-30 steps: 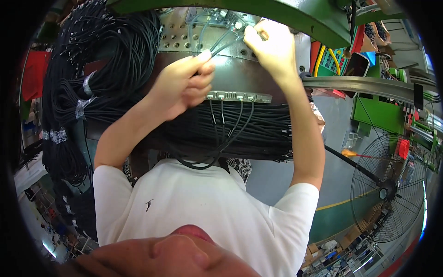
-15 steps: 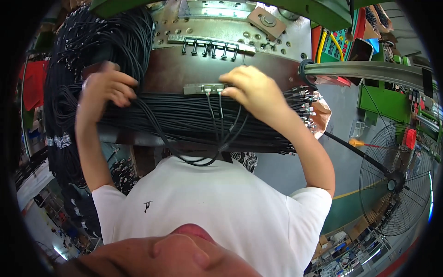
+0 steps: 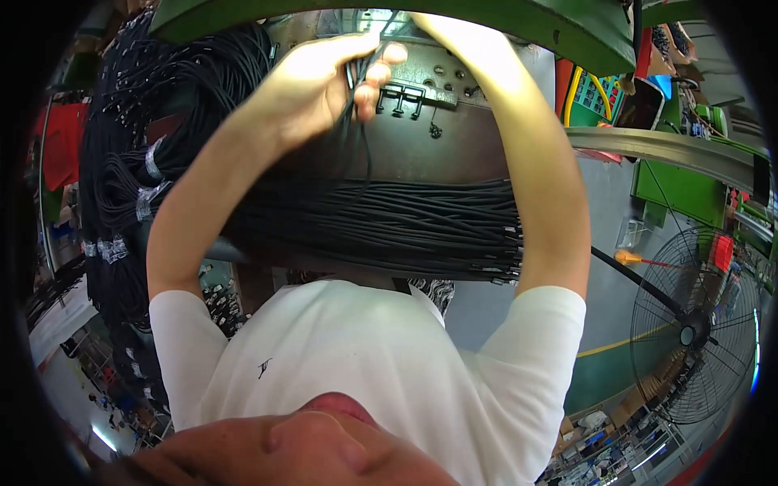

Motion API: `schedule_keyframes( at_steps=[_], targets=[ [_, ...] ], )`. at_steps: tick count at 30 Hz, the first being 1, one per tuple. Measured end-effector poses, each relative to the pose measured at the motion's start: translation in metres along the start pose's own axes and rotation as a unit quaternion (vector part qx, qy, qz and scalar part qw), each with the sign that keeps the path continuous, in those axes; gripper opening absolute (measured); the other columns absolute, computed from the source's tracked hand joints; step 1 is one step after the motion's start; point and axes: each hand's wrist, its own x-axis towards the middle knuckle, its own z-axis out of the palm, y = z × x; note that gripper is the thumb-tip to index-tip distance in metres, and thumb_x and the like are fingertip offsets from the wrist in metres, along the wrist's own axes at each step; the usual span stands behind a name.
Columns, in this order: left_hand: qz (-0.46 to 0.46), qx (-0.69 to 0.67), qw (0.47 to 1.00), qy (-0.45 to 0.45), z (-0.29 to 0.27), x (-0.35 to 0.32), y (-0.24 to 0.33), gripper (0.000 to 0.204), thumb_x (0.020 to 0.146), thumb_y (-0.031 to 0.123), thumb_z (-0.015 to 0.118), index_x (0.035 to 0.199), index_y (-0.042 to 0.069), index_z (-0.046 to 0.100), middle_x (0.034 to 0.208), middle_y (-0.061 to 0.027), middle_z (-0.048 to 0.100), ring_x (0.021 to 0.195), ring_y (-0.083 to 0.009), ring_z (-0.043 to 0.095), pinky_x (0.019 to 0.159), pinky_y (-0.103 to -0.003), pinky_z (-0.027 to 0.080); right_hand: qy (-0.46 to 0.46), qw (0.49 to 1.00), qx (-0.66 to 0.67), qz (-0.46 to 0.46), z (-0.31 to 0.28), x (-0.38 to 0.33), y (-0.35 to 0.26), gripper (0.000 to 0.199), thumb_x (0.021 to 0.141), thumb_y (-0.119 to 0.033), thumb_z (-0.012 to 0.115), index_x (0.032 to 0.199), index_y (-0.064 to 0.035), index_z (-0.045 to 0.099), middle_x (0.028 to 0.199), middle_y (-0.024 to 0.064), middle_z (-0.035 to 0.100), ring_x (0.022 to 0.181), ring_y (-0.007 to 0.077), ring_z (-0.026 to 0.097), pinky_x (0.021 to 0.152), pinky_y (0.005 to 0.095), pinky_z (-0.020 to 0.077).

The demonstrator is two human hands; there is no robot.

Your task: Connecting cable bundles into a metal test fixture on a factory workbench.

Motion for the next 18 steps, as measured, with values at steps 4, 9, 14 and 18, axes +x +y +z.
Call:
schedule_keyframes(
  at_steps=[4,9,14,18],
  targets=[
    [0.015,0.018,0.998,-0.062,-0.04,0.035,0.024,0.027,0.098,0.017,0.039,0.098,-0.004,0.056,0.075,-0.0035,0.053,0.058,-0.0118,0.047,0.056,-0.026,0.046,-0.024,0.988,-0.131,-0.077,0.005,0.012,0.017,0.02,0.085,-0.02,0.053,0.091,-0.0026,0.063,0.08,0.0165,0.063,0.073,0.0308,0.06,0.067,0.0396,0.0479],
    [0.016,0.111,0.994,-0.014,-0.021,0.045,0.018,0.026,0.099,0.022,0.043,0.099,0.0,0.057,0.07,-0.0004,0.051,0.052,-0.0079,0.045,0.055,-0.021,0.045,-0.054,0.934,-0.323,-0.141,-0.007,0.005,0.051,0.018,0.081,-0.013,0.055,0.095,-0.005,0.064,0.081,0.014,0.064,0.076,0.0294,0.062,0.07,0.0377,0.0495],
    [0.47,0.817,0.319,0.097,-0.077,0.039,0.037,0.021,0.089,0.025,0.058,0.106,0.015,0.065,0.088,-0.003,0.068,0.073,-0.0183,0.066,0.063,-0.031,0.054,0.097,0.909,-0.303,-0.271,0.015,-0.005,0.051,0.014,0.075,-0.008,0.057,0.089,-0.0088,0.063,0.073,0.011,0.06,0.07,0.0291,0.06,0.064,0.0392,0.0486],
    [0.512,0.556,0.655,-0.01,-0.094,0.061,0.031,0.023,0.092,0.02,0.051,0.088,0.0,0.062,0.073,-0.0157,0.062,0.061,-0.0259,0.059,0.056,-0.037,0.048,0.019,0.936,-0.294,-0.194,0.012,-0.01,0.054,0.018,0.075,-0.011,0.061,0.092,-0.0101,0.064,0.077,0.0099,0.062,0.072,0.0297,0.06,0.064,0.0387,0.0485]
  ],
)
